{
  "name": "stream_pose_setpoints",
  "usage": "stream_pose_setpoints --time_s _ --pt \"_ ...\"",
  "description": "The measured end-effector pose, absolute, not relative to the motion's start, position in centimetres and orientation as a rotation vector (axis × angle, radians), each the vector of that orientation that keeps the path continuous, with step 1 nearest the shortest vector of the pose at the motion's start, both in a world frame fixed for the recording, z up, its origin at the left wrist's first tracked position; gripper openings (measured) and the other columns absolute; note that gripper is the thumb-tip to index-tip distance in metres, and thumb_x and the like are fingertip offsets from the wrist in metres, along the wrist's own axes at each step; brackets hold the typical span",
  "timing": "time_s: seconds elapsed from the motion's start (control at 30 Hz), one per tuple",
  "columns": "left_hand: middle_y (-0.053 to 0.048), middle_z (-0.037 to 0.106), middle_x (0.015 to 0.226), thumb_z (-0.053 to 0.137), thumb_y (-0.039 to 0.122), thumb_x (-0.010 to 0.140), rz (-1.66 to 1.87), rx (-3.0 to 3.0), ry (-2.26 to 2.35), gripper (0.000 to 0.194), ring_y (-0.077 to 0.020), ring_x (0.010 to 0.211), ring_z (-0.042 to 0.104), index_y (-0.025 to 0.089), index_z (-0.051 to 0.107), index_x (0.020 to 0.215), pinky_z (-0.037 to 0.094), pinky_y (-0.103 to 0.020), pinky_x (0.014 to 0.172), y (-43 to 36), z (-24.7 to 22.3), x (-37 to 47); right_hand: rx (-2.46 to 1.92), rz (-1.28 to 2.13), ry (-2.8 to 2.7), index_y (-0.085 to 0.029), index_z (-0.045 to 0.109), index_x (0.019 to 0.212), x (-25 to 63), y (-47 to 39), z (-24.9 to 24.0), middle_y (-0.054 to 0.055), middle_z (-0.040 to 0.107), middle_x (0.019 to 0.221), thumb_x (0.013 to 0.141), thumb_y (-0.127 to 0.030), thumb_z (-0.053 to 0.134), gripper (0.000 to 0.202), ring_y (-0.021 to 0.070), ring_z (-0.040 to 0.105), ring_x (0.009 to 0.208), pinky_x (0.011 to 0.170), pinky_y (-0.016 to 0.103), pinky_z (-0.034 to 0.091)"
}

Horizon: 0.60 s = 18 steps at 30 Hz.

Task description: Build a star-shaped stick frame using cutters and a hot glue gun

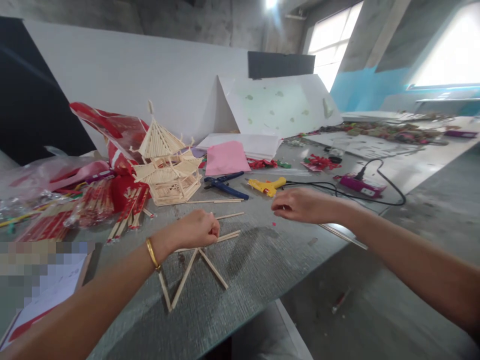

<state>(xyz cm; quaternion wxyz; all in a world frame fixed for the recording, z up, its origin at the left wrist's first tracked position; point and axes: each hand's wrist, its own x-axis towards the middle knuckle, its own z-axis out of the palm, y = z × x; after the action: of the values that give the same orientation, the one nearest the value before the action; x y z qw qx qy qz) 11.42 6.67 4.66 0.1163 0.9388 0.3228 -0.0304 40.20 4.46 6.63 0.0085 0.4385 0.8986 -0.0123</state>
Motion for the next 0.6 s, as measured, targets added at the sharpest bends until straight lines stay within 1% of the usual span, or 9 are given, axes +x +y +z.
stream_pose_setpoints --time_s 0.13,0.2,0.27,0.37,0.5,0.6 --pt "0.001 0.066 0.06 0.047 0.01 0.068 -0.079 2.781 0.931 0.023 -0.0104 0.054 0.055 0.018 0.069 0.068 0.034 -0.019 0.053 6.4 4.7 11.5 1.684 0.093 2.668 -0.015 0.064 0.091 42.9 5.8 6.7 0.008 0.064 0.089 0.084 -0.026 0.042 0.025 0.0183 0.057 0.079 0.069 0.029 0.04" --pt "0.001 0.065 0.06 0.047 0.011 0.069 -0.09 2.796 0.941 0.023 -0.0107 0.055 0.054 0.018 0.068 0.068 0.034 -0.019 0.054 6.2 4.5 11.5 1.782 0.143 2.598 -0.013 0.063 0.096 44.0 6.4 6.5 0.011 0.064 0.093 0.084 -0.025 0.041 0.028 0.0207 0.058 0.085 0.074 0.031 0.041" --pt "0.0 0.066 0.062 0.046 0.011 0.07 -0.105 2.805 0.956 0.022 -0.0112 0.056 0.055 0.018 0.068 0.068 0.034 -0.02 0.055 6.2 4.3 11.5 1.78 0.168 2.582 -0.011 0.061 0.105 44.8 6.9 6.2 0.013 0.062 0.105 0.082 -0.021 0.041 0.032 0.0223 0.056 0.097 0.085 0.033 0.04" --pt "0.0 0.067 0.067 0.046 0.013 0.071 -0.082 2.823 0.959 0.021 -0.0124 0.06 0.057 0.018 0.067 0.068 0.035 -0.021 0.057 6.3 3.7 11.4 1.72 0.163 2.579 -0.011 0.055 0.119 45.2 8.0 5.6 0.013 0.054 0.123 0.078 -0.015 0.045 0.043 0.0223 0.048 0.114 0.098 0.034 0.033" --pt "0.0 0.066 0.067 0.045 0.014 0.074 -0.071 2.869 0.942 0.021 -0.013 0.061 0.057 0.019 0.065 0.068 0.036 -0.022 0.058 6.4 3.3 11.3 1.736 0.17 2.545 -0.009 0.05 0.126 45.3 10.8 5.4 0.015 0.046 0.133 0.071 -0.011 0.05 0.055 0.0248 0.04 0.124 0.104 0.037 0.029" --pt "-0.001 0.066 0.069 0.044 0.014 0.075 -0.066 2.886 0.937 0.022 -0.0135 0.064 0.057 0.019 0.064 0.069 0.037 -0.023 0.062 6.2 3.2 11.2 1.743 0.191 2.543 -0.006 0.044 0.131 44.8 13.1 5.8 0.018 0.041 0.137 0.073 -0.011 0.049 0.058 0.0268 0.036 0.127 0.104 0.039 0.027"
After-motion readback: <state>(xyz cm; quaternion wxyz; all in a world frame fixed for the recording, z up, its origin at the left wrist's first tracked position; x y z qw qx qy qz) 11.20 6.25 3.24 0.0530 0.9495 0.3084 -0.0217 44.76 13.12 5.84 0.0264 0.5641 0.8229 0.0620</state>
